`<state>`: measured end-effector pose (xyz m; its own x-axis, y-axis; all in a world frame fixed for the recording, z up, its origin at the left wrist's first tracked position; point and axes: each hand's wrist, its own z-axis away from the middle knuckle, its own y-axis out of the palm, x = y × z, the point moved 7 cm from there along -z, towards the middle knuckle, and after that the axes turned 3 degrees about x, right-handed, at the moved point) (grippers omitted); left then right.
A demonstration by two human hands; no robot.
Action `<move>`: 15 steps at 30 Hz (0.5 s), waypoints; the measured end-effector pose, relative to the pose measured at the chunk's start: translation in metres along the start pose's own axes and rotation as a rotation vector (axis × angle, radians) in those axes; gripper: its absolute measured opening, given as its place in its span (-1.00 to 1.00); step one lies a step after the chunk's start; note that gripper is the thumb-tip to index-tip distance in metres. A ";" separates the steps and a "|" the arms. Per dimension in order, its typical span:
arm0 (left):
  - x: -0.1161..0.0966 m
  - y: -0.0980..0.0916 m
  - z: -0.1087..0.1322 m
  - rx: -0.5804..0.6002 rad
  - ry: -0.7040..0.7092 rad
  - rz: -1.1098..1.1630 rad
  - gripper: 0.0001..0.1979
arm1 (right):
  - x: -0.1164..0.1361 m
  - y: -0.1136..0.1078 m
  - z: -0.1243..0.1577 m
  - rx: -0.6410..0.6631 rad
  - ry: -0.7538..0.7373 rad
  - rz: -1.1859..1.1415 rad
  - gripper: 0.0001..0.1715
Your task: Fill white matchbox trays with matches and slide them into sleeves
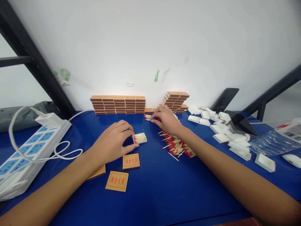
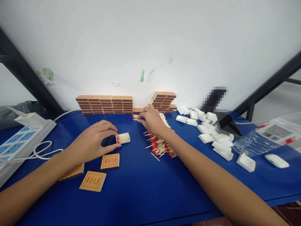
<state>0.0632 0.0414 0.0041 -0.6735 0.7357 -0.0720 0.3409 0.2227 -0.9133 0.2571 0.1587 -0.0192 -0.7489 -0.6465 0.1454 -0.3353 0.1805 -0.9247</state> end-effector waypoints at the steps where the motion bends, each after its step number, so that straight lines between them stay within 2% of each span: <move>1: 0.000 0.000 0.000 0.001 0.000 -0.001 -0.71 | 0.001 0.000 0.000 0.000 0.004 0.000 -0.86; 11: -0.001 0.000 0.000 0.000 0.008 -0.010 -0.71 | 0.005 -0.002 0.006 0.057 0.027 0.026 -0.88; 15: 0.000 0.000 0.001 -0.004 0.006 -0.017 -0.72 | 0.029 -0.017 0.013 0.069 -0.060 -0.048 -0.89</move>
<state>0.0626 0.0410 0.0042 -0.6750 0.7359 -0.0540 0.3322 0.2378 -0.9127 0.2482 0.1271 -0.0040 -0.6966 -0.6969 0.1702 -0.3280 0.0984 -0.9395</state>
